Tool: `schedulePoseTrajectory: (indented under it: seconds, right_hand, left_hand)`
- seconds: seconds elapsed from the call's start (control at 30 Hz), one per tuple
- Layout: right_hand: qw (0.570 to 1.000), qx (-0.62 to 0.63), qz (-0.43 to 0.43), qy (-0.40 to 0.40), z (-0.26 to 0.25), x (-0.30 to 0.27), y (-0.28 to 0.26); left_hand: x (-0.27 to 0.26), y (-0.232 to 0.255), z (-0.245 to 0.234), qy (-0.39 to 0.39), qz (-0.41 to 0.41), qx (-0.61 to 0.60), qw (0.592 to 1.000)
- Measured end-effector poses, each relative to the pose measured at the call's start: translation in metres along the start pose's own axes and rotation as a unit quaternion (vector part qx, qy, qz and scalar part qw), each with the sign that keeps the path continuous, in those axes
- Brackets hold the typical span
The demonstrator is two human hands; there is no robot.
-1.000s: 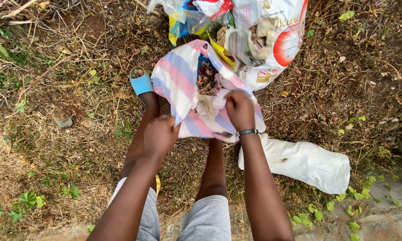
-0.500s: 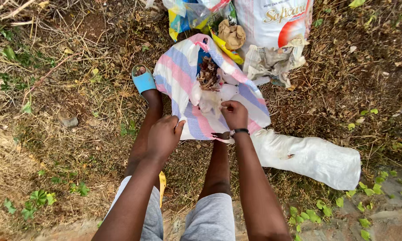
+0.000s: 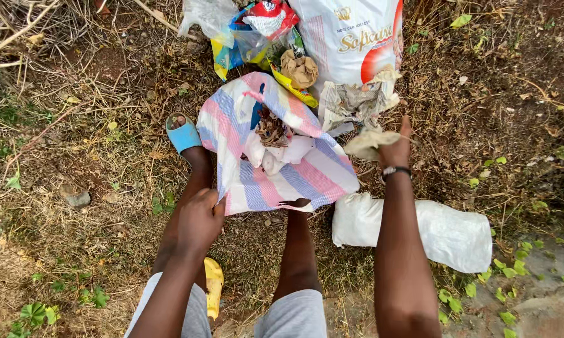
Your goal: The person sorts through various items of trash and recyclables in a striped bag by hand, removing items such as plastic containers, food wrappers, and paper scraps and placing them into a white bag.
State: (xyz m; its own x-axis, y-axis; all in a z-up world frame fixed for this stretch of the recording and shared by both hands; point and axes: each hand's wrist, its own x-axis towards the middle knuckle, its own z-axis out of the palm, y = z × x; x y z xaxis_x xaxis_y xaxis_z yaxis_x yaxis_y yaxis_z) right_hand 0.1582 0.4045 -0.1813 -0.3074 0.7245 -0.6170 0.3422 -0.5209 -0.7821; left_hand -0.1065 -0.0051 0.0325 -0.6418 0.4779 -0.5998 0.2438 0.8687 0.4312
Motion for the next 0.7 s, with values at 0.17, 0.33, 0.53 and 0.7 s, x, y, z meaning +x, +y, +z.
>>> schedulePoseTrajectory:
  seconds: [0.17,0.33,0.53,0.7]
  right_hand:
    - [0.971,0.114,0.211,0.0,0.042,0.06,0.057]
    - [0.882,-0.395,-0.255,0.02,0.152,0.028,0.023]
    - [0.657,-0.651,-0.357,-0.127,0.223,0.056,0.029]
    - [0.685,-0.658,-0.213,-0.23,0.226,0.122,0.116]
  left_hand:
    - [-0.03,-0.049,-0.013,-0.006,0.003,0.015,1.0]
    - [-0.04,-0.046,-0.009,-0.042,-0.093,-0.016,0.995]
    - [-0.033,-0.028,0.004,-0.002,-0.103,-0.115,0.988]
    - [-0.019,-0.031,-0.007,0.006,-0.086,-0.154,0.984]
